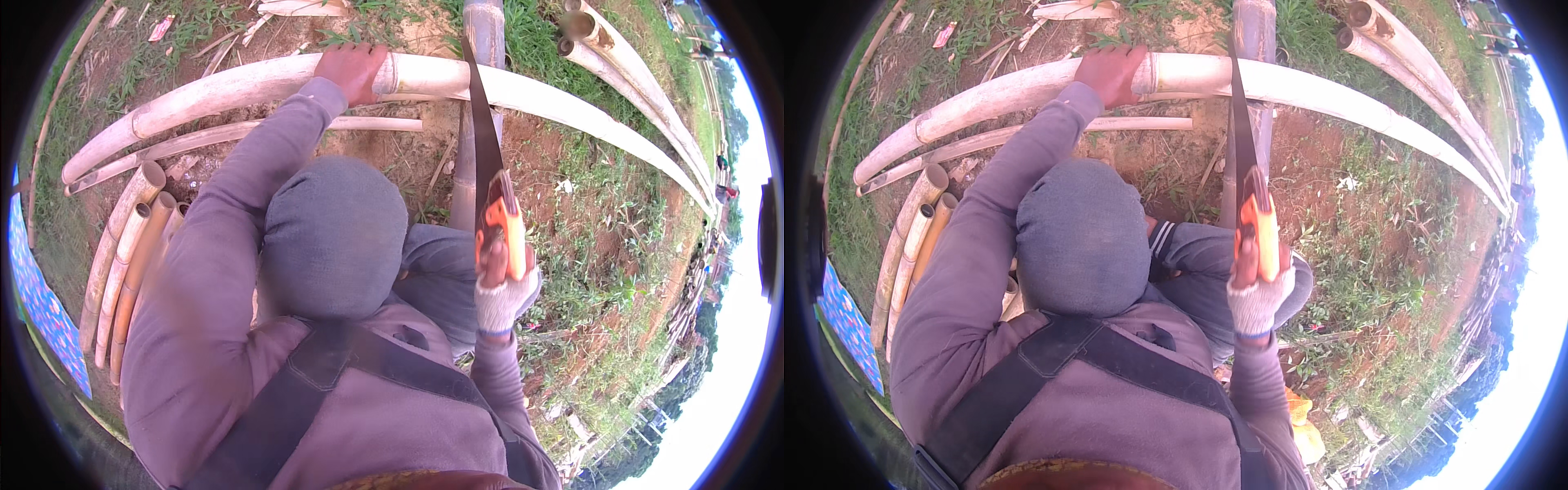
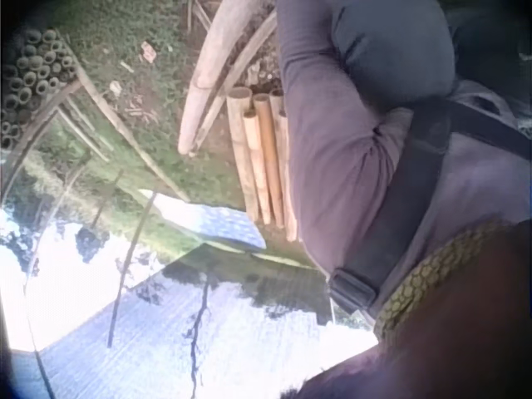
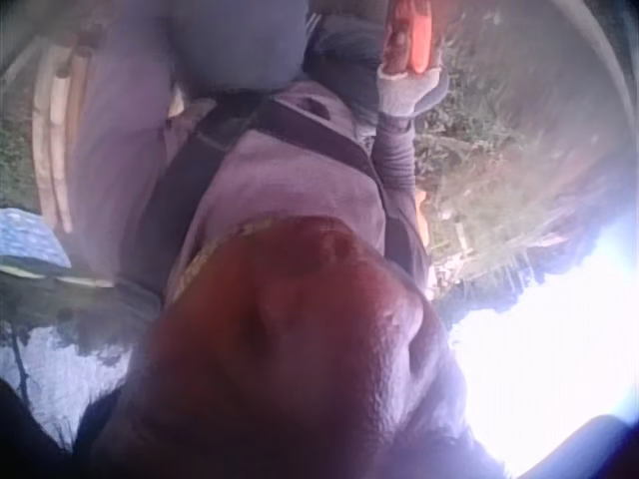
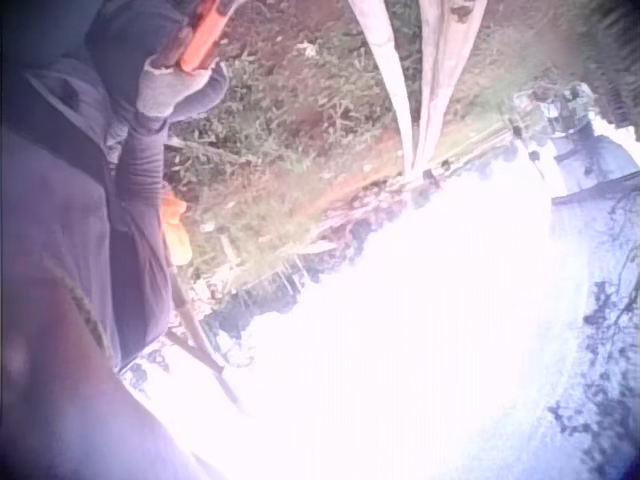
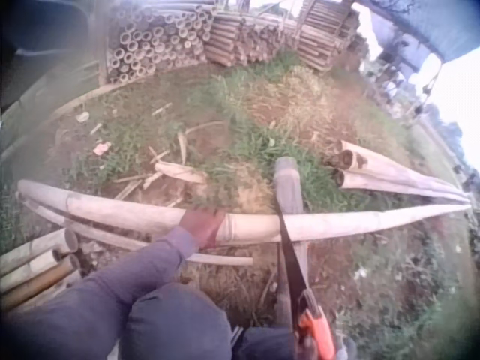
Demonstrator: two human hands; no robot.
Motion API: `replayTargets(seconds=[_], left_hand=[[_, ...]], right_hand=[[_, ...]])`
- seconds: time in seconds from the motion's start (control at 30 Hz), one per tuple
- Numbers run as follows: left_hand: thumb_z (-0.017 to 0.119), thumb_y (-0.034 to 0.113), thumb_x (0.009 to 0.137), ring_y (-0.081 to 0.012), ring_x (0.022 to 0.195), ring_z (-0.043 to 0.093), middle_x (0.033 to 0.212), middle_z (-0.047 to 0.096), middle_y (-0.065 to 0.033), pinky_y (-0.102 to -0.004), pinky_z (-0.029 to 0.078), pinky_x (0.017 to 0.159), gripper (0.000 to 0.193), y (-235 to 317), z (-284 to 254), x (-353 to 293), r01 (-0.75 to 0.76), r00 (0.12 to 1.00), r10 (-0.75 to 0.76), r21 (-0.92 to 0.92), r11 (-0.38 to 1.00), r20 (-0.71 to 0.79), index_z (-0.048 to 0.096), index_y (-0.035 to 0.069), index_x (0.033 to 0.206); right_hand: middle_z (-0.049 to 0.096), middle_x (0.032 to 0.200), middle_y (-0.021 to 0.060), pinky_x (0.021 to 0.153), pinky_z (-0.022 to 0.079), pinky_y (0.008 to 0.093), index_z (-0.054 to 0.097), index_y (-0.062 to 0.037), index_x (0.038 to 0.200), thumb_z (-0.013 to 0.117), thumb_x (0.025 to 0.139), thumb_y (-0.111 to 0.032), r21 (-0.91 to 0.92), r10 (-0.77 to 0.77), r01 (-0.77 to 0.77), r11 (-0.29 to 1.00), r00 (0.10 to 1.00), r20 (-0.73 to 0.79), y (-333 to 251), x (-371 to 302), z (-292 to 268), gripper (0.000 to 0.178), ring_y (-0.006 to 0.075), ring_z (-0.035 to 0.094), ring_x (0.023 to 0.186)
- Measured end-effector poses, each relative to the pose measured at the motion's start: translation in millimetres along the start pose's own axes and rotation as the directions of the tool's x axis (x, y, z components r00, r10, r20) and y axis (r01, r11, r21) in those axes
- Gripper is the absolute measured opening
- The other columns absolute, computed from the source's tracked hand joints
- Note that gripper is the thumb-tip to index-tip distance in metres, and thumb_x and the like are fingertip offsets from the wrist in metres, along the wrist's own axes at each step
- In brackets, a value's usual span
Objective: The person sits on the ground and uses a hand saw to cut long bamboo poles into shorter sections. After each cut, the person places the cut piece onto a nearby stack of bamboo.
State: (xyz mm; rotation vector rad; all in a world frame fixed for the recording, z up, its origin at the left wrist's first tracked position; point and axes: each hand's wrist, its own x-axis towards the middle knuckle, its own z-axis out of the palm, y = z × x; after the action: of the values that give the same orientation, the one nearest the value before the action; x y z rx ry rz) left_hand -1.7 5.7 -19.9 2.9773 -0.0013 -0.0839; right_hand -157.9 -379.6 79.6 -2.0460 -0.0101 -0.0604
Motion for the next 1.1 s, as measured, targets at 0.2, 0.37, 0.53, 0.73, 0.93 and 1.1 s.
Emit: replayTargets(seconds=[0.2,0.37,0.53,0.73,0.93,1.1], left_hand=[[0.096,0.041,0.076,-0.0367,0.125,0.069,0.131,0.071,-0.0161,-0.0509,0.053,0.108,0.085,5.8,-0.6,6.9,-0.016,1.0,0.016,-0.006,1.0,-0.013,0.055,0.011,0.143],[0.095,0.04,0.08,-0.0371,0.127,0.069,0.133,0.071,-0.0165,-0.0524,0.053,0.108,0.079,7.0,-9.9,9.3,-0.027,1.0,0.027,-0.017,0.999,0.004,0.056,0.01,0.142],[0.095,0.043,0.077,-0.0362,0.128,0.067,0.133,0.069,-0.0163,-0.0514,0.053,0.108,0.089,3.5,-3.2,2.8,-0.004,0.999,0.006,0.044,0.999,-0.044,0.053,0.011,0.148],[0.094,0.042,0.079,-0.0367,0.128,0.067,0.133,0.069,-0.0165,-0.0532,0.052,0.109,0.086,8.5,-2.4,3.8,-0.014,0.999,0.012,0.032,0.999,0.045,0.051,0.012,0.146],[0.095,0.041,0.078,-0.0376,0.128,0.067,0.134,0.069,-0.0161,-0.0541,0.052,0.108,0.084,10.3,-9.5,9.5,-0.024,1.0,0.024,-0.023,0.999,0.01,0.053,0.012,0.145],[0.096,0.039,0.077,-0.0378,0.129,0.066,0.137,0.068,-0.0163,-0.055,0.051,0.108,0.088,-4.2,-3.5,8.1,-0.002,0.999,0.002,0.007,1.0,-0.042,0.052,0.011,0.148]], right_hand=[[0.07,0.087,0.0109,0.053,0.052,0.0279,0.06,0.0001,0.109,0.073,0.104,-0.02,0.097,-0.04,0.044,0.994,0.998,-0.041,13.0,-11.3,0.4,0.025,0.0131,0.065,0.063],[0.071,0.077,0.0074,0.058,0.05,0.0304,0.072,0.0002,0.106,0.073,0.107,-0.032,-0.047,-0.14,0.141,0.989,0.99,0.006,-47.5,173.5,105.5,0.032,0.0117,0.065,0.065],[0.07,0.081,0.0033,0.054,0.05,0.0237,0.068,-0.0008,0.111,0.078,0.103,-0.021,0.023,-0.088,0.09,0.996,0.995,-0.055,-4.8,58.9,46.0,0.024,0.0084,0.064,0.064],[0.072,0.097,0.0165,0.051,0.053,0.0279,0.055,-0.0021,0.113,0.07,0.107,-0.022,0.113,-0.005,0.002,0.994,1.0,0.018,17.6,-47.6,-16.3,0.026,0.0143,0.064,0.057],[0.07,0.073,0.0078,0.061,0.053,0.0296,0.07,0.0025,0.101,0.075,0.106,-0.032,-0.165,-0.175,0.174,0.971,0.985,0.006,-40.8,165.6,101.9,0.035,0.0136,0.066,0.064],[0.07,0.081,0.0033,0.056,0.052,0.0247,0.065,-0.0004,0.108,0.077,0.105,-0.027,0.323,0.025,-0.011,0.946,0.999,-0.039,-12.1,69.2,66.0,0.029,0.0086,0.063,0.066]])
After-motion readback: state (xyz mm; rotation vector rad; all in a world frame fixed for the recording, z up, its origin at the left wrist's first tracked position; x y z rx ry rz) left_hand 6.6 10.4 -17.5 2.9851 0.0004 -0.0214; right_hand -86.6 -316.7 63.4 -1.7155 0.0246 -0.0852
